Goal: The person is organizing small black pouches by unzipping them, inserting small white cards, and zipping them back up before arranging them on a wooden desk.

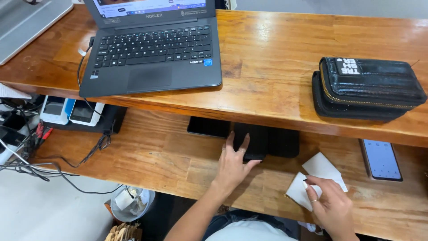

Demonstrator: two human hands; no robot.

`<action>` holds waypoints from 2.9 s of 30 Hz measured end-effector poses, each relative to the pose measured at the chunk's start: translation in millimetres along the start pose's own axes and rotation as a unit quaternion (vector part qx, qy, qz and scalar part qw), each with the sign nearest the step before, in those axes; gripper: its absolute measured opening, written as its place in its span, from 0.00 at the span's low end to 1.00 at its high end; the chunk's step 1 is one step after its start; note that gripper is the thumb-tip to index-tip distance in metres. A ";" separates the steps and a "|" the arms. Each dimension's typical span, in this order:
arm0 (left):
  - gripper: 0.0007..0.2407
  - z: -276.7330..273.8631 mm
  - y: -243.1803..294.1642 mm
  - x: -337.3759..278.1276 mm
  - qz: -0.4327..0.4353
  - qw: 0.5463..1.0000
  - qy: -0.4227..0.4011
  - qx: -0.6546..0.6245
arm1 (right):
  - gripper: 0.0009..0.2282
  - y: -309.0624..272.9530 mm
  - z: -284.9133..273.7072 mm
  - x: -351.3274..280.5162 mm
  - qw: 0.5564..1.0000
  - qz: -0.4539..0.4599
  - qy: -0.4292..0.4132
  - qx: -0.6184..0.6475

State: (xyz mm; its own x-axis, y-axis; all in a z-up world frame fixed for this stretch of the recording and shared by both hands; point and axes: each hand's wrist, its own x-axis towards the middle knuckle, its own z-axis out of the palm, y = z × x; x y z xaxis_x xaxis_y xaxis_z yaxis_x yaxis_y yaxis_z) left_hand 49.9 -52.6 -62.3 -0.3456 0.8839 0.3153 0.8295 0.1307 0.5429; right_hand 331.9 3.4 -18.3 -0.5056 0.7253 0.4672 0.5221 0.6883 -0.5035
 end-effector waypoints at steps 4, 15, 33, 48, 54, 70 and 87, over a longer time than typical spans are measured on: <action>0.34 -10.5 -1.2 2.6 -0.025 0.997 -0.016 -0.077 | 0.12 24.4 12.6 -18.6 0.992 0.108 -0.054 -0.030; 0.50 -26.6 46.1 66.9 -0.191 0.961 -0.196 0.027 | 0.43 53.1 26.6 -40.6 0.968 0.111 -0.144 -0.173; 0.42 -54.4 67.4 1.3 -0.141 0.924 -0.126 -0.332 | 0.16 49.4 26.1 -31.7 0.986 -0.058 -0.029 -0.156; 0.41 -25.9 65.7 -22.7 -0.135 0.907 -0.072 -0.393 | 0.15 63.7 21.8 -46.6 0.984 0.077 0.050 -0.154; 0.41 -15.4 83.2 -25.4 -0.128 0.907 -0.092 -0.392 | 0.22 -35.4 -17.6 -10.7 0.907 0.253 0.194 0.275; 0.44 -16.6 119.7 -34.3 0.035 0.896 -0.087 -0.434 | 0.20 -48.3 15.5 -3.8 0.962 0.099 0.236 0.094; 0.43 -15.9 123.6 -35.3 0.049 0.883 -0.046 -0.465 | 0.13 -48.5 19.4 -3.4 0.971 -0.001 0.235 -0.047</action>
State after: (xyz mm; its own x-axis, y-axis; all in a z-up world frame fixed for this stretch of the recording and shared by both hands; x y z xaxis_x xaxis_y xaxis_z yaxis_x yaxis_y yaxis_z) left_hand 157.7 -74.9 6.1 -0.2203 0.9085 0.3551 0.1208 -0.3358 0.9342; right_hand 295.0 -32.6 -9.6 -0.1486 0.6338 0.7591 0.5932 0.6713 -0.4444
